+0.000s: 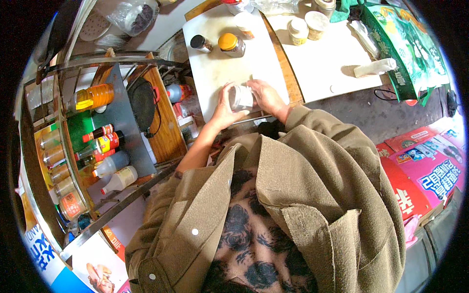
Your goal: The person repeatedly picks up small jars from a countertop, wipes them with a cloth, and places them on a nearby shelf. The person handles multiple jars one at a time, wiping the exterior surfaces before stacking them on the shelf.
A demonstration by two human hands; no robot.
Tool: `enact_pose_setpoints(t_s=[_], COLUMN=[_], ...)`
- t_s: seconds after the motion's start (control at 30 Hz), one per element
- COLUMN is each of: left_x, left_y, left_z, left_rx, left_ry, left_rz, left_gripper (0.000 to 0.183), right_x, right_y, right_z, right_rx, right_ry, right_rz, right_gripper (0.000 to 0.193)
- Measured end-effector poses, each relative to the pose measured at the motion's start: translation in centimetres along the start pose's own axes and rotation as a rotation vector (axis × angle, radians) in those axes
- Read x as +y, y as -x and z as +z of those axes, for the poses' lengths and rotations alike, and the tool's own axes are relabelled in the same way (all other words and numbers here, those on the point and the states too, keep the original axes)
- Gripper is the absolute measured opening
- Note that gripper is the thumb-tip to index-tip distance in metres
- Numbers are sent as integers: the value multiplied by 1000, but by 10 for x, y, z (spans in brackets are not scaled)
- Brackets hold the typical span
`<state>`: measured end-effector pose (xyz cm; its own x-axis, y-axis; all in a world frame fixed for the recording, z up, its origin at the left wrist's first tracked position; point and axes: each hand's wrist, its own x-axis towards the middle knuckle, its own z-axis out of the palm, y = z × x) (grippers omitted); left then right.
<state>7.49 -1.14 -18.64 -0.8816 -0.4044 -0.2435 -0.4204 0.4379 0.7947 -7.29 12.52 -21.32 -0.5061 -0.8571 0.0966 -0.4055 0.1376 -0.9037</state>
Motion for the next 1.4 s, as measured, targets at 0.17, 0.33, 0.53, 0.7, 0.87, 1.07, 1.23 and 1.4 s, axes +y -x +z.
enact_pose_setpoints(t_s=[0.17,0.33,0.53,0.7,0.87,1.07,1.23,1.4], left_x=[-11,-9,-1,-10,-13,-16,-20,-13], left_y=[-7,-22,-19,-12,1,3,7,12], left_z=[-1,-11,-7,-9,-4,-5,-8,-6], left_rx=[19,247,73,50,148,140,97,175], left_ry=[272,-20,-79,8,-148,320,177,99], left_rz=[-157,138,-137,11,142,-213,-120,-177], left_gripper=[108,112,112,103,108,111,112,109], right_x=[2,-9,-18,4,2,-21,-15,-16], right_y=[6,-16,-10,-20,-27,-21,-25,-23], right_z=[5,-3,12,17,15,18,12,26], right_rx=[49,193,85,-3,-14,-16,104,-104], right_ry=[-174,-369,-106,-41,-89,22,-131,4], right_rz=[127,54,18,-211,36,-287,241,-273], right_gripper=[34,50,55,52,48,51,45,51])
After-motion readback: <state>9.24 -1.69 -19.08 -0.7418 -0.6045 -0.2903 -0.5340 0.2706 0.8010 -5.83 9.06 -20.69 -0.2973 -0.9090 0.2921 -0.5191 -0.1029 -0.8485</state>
